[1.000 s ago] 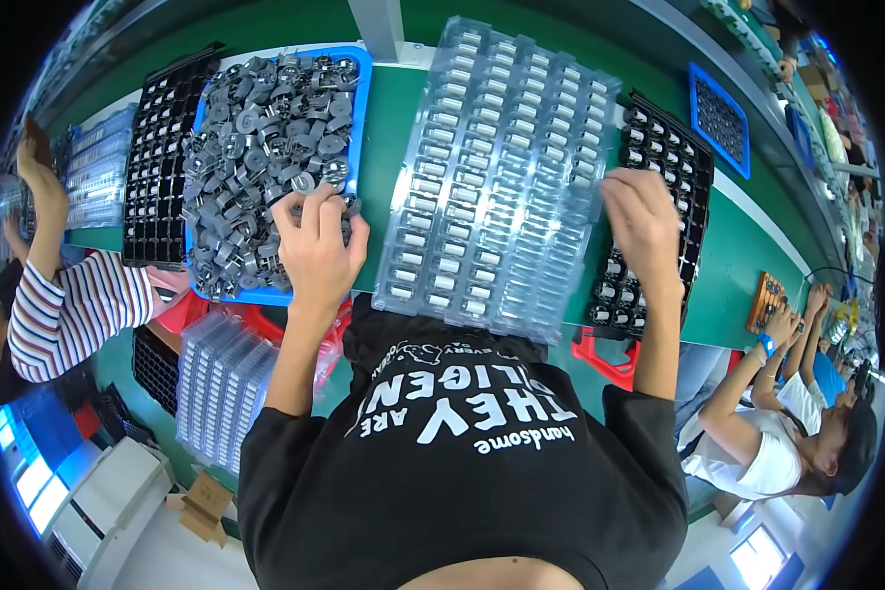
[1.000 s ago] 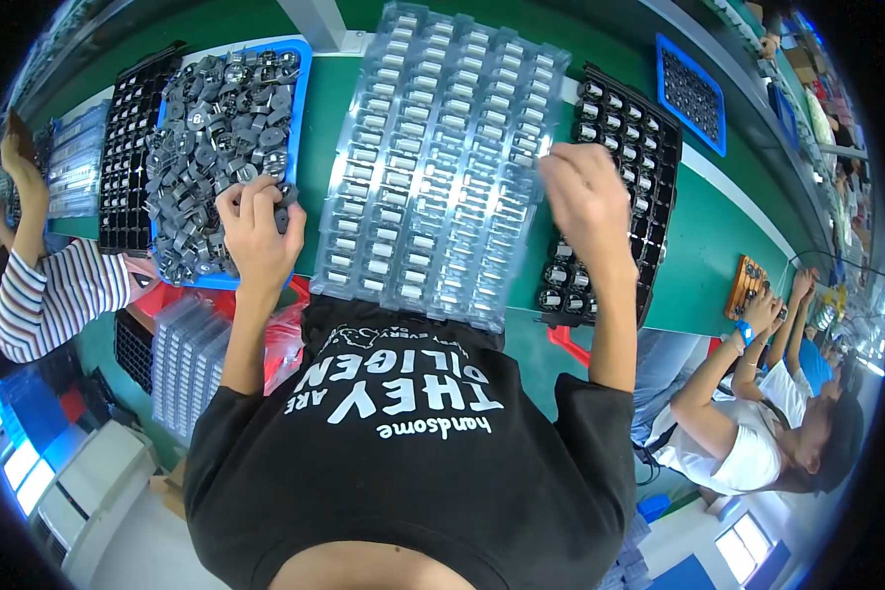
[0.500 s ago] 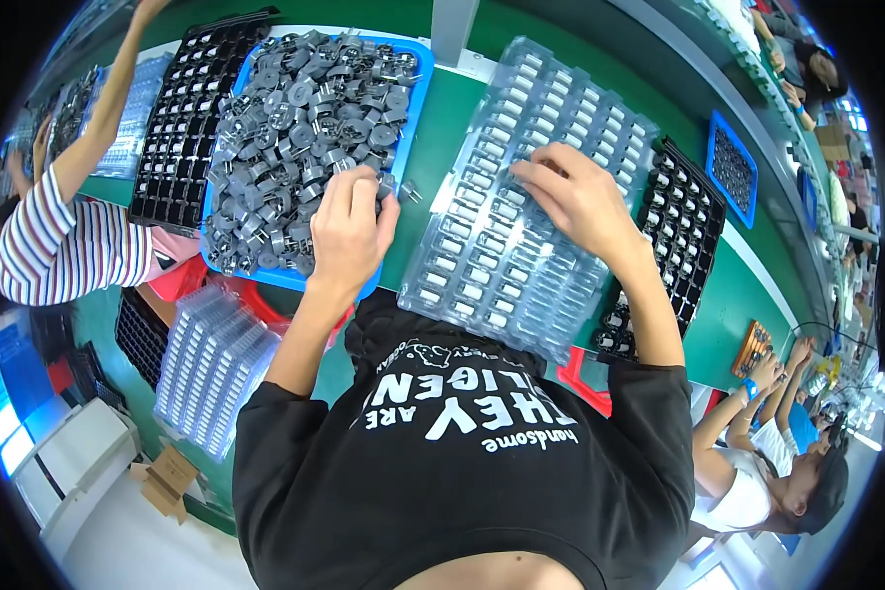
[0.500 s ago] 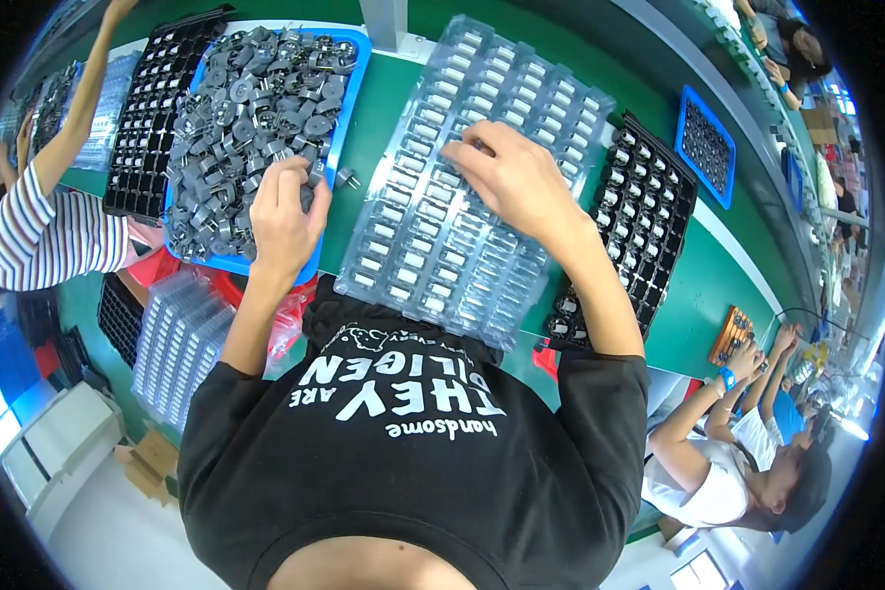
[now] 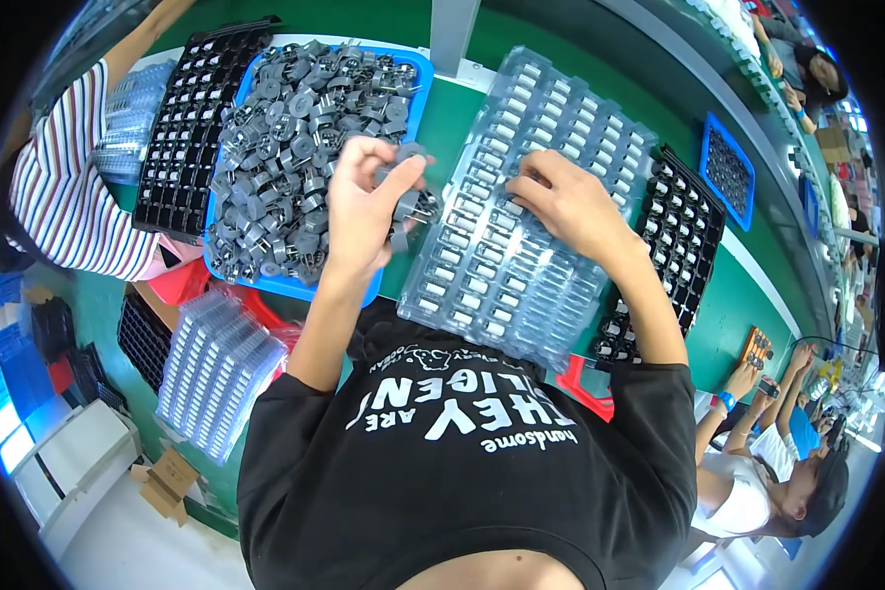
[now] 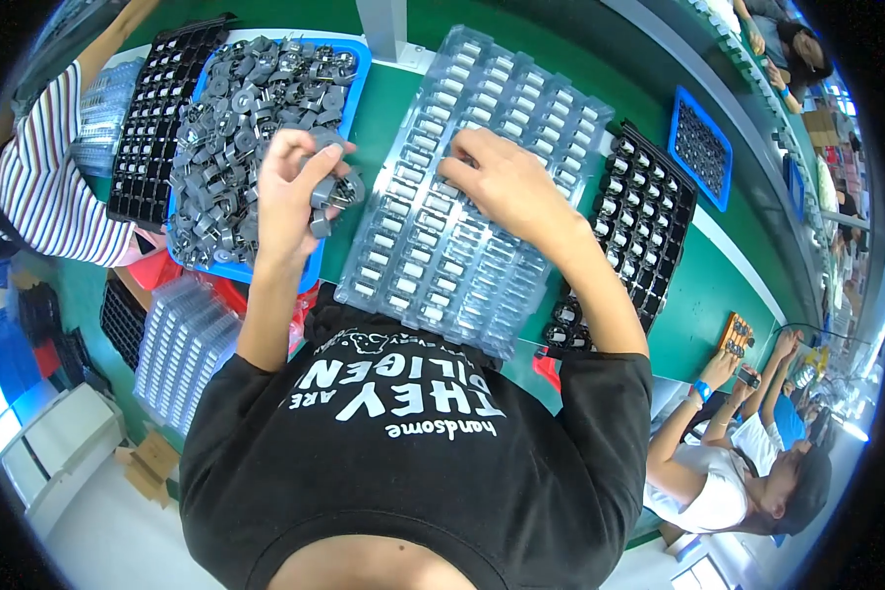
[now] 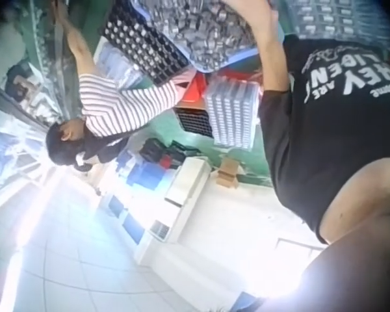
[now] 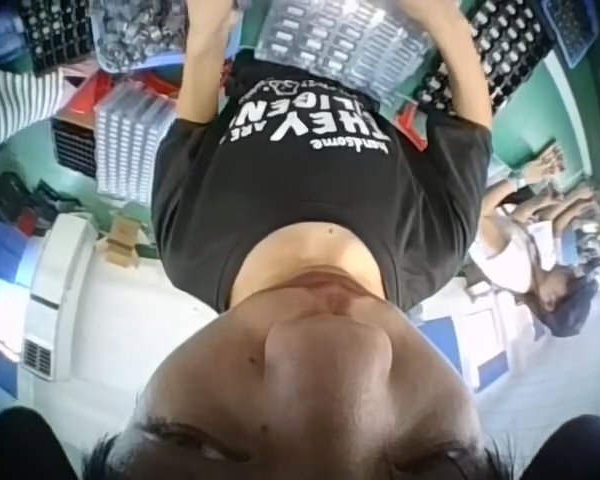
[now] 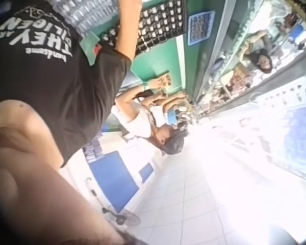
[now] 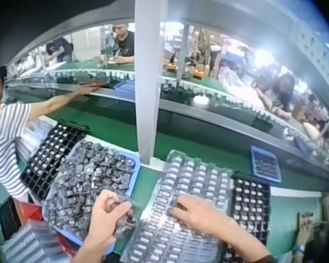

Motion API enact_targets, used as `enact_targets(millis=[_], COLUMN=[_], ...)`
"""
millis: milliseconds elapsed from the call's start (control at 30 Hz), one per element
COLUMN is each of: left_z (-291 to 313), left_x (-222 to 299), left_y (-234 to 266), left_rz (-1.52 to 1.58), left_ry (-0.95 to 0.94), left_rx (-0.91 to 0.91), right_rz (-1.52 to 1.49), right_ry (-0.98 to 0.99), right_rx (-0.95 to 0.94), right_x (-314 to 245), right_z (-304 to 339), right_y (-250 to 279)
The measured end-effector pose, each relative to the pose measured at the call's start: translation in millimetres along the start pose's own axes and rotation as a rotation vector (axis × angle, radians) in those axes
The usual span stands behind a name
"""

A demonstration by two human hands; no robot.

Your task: The person sorts small electronic components by hand, placing them from a component bin into plastic trays on a factory assembly line.

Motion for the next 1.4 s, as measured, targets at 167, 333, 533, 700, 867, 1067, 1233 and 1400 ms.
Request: enact_targets(millis=[167, 333, 533, 700, 867, 1067, 1233, 1400], left_z=[-4, 3, 10, 12, 18, 24, 24, 24], left_x=[-27, -36, -38, -54, -41, -37, -36, -21], left_y=[-21, -40, -48, -51, -68, -73, -72, -76], left_rz=[0.691, 0.942, 0.98, 0.976, 0.945, 0.71, 0.565, 0.26], left_ry=[0.447, 0.61, 0.616, 0.67, 0.755, 0.881, 0.876, 0.739], left_rx=[-0.171, -0.23, -0.433, -0.475, -0.48, -0.588, -0.606, -0.522], right_rz=[0.094, -0.099, -0.973, -1.354, -1.542, -1.607, -1.572, -1.472], right_ry=[0.093, -0.002, -0.063, 0.009, -0.052, -0.135, -0.167, -0.176], right_rx=[0.103, 0.193, 0.394, 0.34, 0.392, 0.414, 0.374, 0.421], right_x=[-1, -6, -24, -34, -31, -38, -41, -43], right_z=[1, 13, 29, 35, 39, 42, 46, 49], right_y=[-9, -10, 0, 5, -6, -3, -3, -9])
Point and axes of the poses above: each hand's wrist, its own z-axis away from the middle knuckle, its own y-axis out of the back of the hand, x = y × z, the point moved 1 cm from there along -z, towards the middle knuckle, and after that the axes turned 12 degrees about -x, right-handed, at the moved point
